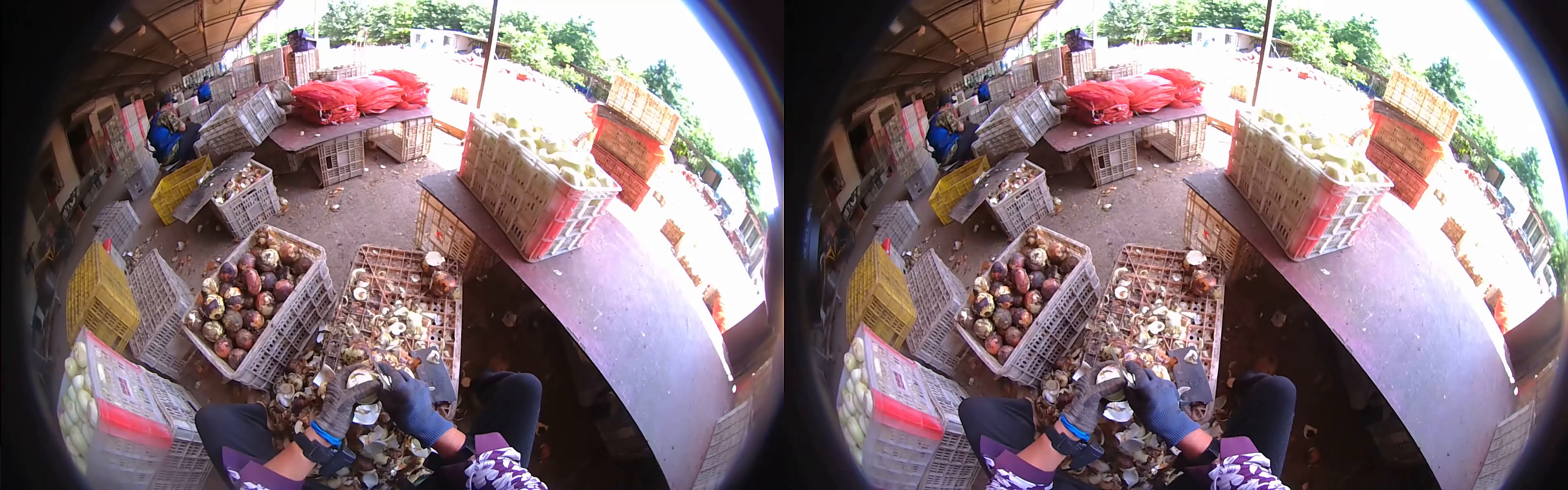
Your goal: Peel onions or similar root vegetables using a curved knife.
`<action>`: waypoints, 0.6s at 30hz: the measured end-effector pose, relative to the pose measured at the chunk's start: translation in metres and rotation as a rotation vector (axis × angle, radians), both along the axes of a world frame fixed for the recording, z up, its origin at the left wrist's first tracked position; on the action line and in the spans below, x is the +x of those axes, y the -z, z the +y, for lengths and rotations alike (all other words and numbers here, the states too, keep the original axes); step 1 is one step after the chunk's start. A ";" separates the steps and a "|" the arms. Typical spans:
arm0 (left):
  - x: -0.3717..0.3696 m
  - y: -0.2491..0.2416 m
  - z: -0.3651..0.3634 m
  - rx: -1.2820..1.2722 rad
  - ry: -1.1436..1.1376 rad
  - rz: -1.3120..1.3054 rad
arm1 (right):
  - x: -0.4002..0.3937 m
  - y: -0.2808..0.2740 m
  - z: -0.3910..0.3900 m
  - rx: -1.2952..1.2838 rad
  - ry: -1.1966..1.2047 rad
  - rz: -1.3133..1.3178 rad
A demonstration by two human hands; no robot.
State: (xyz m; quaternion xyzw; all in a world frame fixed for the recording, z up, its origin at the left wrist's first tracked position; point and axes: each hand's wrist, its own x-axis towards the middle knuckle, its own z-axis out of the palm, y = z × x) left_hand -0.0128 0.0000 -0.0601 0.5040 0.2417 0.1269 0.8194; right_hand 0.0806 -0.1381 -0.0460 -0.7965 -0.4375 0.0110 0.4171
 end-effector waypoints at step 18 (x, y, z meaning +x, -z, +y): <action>0.008 -0.011 0.012 0.094 -0.013 -0.091 | 0.004 -0.005 0.006 0.364 0.031 0.583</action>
